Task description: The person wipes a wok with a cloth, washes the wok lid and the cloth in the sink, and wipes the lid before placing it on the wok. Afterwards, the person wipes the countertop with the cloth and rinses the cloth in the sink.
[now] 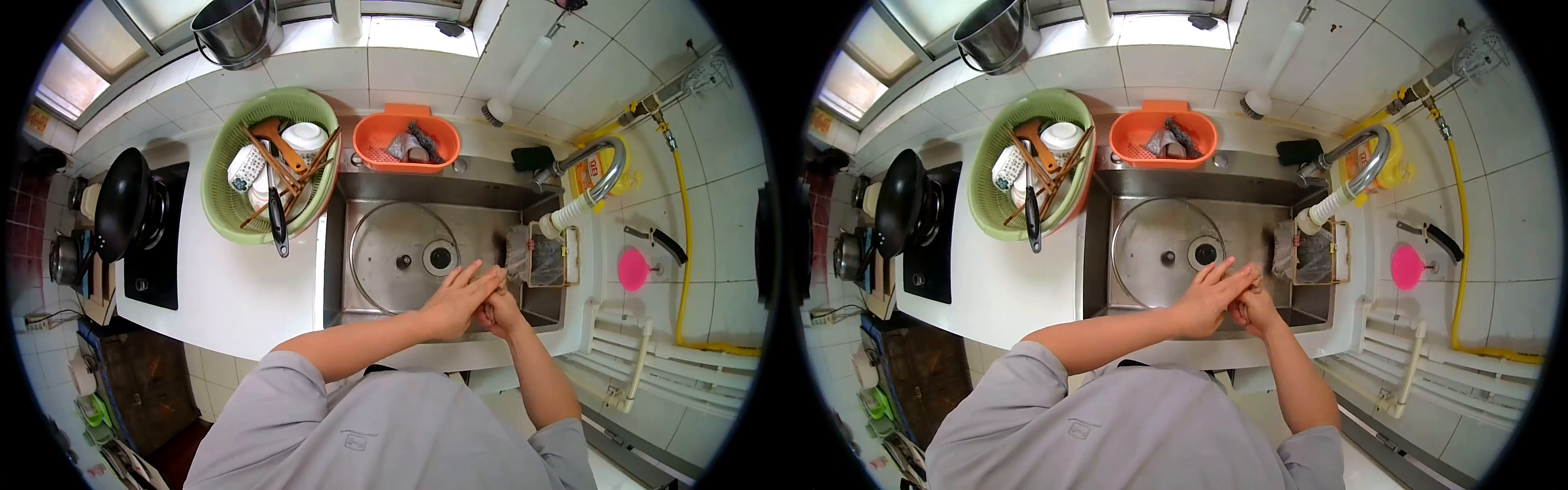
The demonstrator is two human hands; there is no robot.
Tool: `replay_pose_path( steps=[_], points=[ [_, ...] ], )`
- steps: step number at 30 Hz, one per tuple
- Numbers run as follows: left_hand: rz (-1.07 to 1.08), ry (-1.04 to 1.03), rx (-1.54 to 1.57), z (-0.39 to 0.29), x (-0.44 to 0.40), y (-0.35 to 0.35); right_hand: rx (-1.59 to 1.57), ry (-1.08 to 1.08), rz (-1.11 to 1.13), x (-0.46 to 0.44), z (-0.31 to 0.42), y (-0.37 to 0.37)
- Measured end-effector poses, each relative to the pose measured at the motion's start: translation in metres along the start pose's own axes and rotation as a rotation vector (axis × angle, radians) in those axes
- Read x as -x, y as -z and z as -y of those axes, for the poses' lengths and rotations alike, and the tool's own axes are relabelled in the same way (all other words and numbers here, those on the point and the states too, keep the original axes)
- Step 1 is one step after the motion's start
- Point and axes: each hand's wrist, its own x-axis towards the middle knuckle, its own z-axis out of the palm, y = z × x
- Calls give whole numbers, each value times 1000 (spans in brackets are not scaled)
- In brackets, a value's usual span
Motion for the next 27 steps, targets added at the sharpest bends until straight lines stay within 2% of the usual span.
replay_pose_path(
  steps=[3,5,6,8,11,14,20,27],
  points=[
    [12,-205,-56,12,1,-1,150,-245,153,12,11,-11],
    [114,-203,22,21,-1,-6,232,-367,271,10,10,-8],
    [167,-200,62,25,-1,-9,300,-370,249,11,10,-10],
    [192,-106,-132,30,-5,-23,438,-376,208,13,16,-20],
    [220,7,-268,34,-12,-34,707,-283,106,1,15,-17],
    [265,90,-318,37,-19,-35,1196,58,5,-9,-2,-11],
    [334,193,-318,46,-25,-28,1412,149,-145,-21,-4,-17],
    [374,309,-199,48,-22,-20,1538,89,-174,-14,12,-35]
  ],
)
